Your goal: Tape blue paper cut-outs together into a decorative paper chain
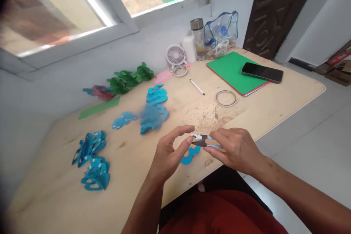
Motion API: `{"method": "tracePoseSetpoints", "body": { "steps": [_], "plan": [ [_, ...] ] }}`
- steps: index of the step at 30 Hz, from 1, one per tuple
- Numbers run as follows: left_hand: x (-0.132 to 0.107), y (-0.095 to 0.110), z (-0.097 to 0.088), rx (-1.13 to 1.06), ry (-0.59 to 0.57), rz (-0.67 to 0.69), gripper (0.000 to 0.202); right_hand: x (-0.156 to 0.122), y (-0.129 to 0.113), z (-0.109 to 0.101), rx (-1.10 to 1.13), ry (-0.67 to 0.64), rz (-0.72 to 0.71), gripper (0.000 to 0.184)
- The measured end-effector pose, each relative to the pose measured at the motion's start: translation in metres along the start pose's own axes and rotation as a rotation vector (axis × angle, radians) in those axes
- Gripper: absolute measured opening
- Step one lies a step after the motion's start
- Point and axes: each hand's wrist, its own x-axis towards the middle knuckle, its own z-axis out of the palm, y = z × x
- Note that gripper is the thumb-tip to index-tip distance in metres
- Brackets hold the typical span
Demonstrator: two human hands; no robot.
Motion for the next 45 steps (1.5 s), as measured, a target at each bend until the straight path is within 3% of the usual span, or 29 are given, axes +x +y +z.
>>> {"method": "tracePoseSetpoints", "body": {
  "steps": [4, 12, 25, 35, 41, 45],
  "plan": [
    [-0.016, -0.003, -0.012, 0.03, -0.053, 0.005, 0.02, 0.008, -0.016, 0.001, -0.034, -0.06, -0.076, 0.025],
    [-0.037, -0.008, -0.023, 0.04, -0.015, 0.056, 0.021, 0.018, -0.034, 0.003, -0.07, -0.116, -0.145, 0.029],
    [-0.035, -0.012, -0.011, -0.066, 0.103, 0.029, 0.012, 0.012, -0.03, 0.003, -0.081, -0.16, -0.123, 0.029],
    [-0.035, -0.011, -0.007, -0.641, 0.245, -0.284, 0.005, -0.012, 0.004, 0.012, -0.077, -0.102, 0.058, 0.027],
    [-0.031, -0.012, 0.008, -0.897, 0.205, -0.442, 0.009, -0.026, 0.034, 0.017, -0.143, 0.016, 0.163, 0.027],
    [-0.029, -0.009, 0.014, -0.955, 0.197, -0.489, 0.013, -0.027, 0.062, 0.017, -0.235, 0.119, 0.289, 0.03]
  ]
}}
